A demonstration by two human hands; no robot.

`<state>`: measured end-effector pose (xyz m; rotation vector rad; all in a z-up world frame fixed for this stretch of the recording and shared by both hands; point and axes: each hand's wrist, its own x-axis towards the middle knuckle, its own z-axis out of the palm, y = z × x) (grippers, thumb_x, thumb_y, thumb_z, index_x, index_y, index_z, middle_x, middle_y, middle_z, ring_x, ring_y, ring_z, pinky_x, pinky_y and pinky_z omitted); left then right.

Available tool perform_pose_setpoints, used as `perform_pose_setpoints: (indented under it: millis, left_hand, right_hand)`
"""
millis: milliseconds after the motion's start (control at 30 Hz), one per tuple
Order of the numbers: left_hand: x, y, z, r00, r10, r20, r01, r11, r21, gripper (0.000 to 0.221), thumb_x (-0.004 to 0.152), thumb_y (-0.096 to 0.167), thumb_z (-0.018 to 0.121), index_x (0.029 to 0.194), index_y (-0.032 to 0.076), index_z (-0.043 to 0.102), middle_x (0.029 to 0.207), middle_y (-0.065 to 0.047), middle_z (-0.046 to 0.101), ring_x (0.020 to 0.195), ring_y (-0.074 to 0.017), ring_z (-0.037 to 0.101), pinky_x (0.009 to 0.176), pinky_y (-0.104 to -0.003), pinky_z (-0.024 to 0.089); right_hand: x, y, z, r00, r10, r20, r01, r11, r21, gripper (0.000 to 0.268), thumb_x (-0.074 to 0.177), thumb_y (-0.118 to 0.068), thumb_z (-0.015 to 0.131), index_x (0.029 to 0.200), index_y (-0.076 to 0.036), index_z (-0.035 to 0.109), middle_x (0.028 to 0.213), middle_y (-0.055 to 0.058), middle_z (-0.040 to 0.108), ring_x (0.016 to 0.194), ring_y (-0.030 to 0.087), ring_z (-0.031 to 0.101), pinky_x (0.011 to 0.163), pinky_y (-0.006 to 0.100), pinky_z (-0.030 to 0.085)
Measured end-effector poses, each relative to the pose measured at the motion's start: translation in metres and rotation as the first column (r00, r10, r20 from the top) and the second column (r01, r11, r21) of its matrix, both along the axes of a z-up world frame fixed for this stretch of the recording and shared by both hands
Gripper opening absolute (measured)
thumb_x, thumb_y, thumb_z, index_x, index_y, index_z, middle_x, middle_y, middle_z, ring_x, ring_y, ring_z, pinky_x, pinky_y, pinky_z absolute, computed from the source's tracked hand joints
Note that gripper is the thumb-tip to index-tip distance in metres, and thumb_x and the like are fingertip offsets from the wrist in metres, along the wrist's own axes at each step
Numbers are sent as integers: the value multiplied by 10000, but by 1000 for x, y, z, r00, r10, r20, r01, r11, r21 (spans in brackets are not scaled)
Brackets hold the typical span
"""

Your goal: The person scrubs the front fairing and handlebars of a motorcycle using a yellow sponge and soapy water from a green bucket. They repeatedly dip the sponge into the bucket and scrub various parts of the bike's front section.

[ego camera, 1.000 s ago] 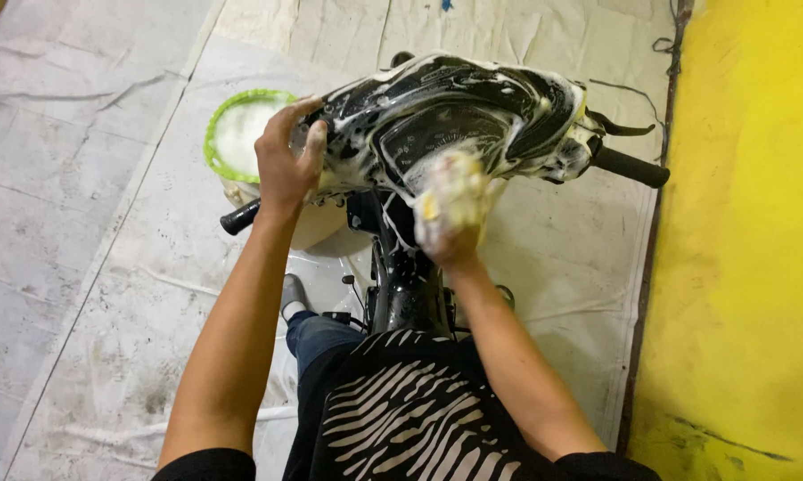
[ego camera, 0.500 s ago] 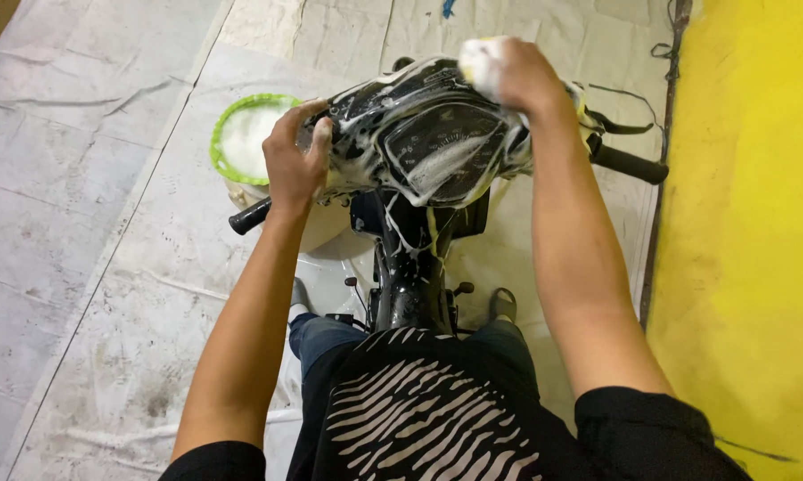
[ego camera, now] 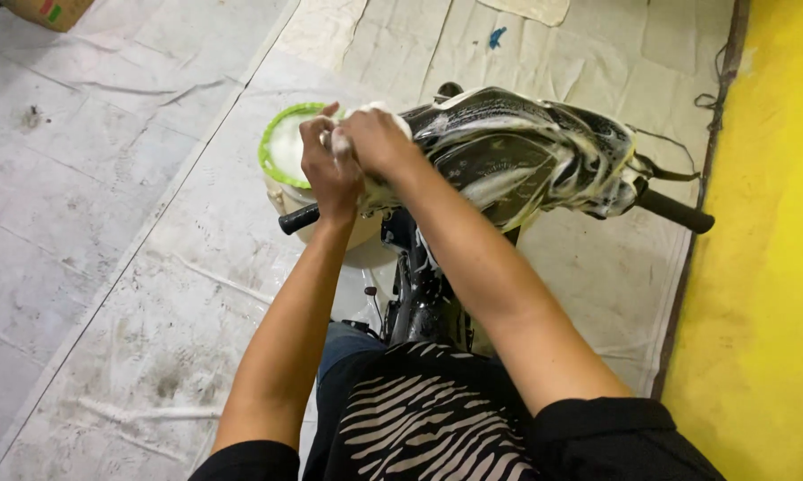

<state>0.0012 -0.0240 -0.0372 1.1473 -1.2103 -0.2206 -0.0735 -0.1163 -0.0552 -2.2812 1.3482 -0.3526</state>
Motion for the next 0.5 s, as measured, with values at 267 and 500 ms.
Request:
perform_pose_setpoints:
  millis: [267, 500]
  left_hand:
    - [5, 9, -3, 999, -36, 34, 35, 999, 6, 451, 1053, 458, 314, 1033, 116, 608, 1005, -159, 703, 943, -351, 722, 831, -446, 579]
    - [2, 6, 5, 989, -138, 45, 133, 985, 113, 503, 1068, 456, 384, 942, 88, 703, 858, -173, 740, 801, -365, 738, 742, -488, 578]
  right_hand:
    - [-31, 73, 42, 995, 97, 9, -57, 652, -756, 134, 859, -203, 656, 838, -87, 720, 860, 137, 690, 941, 341, 687, 769, 479, 551]
    - [-76, 140, 25, 976, 146, 163, 11, 713, -701, 87, 943, -133, 736, 956, -49, 718, 1076, 158, 711, 1139, 351, 658, 1011, 552, 530]
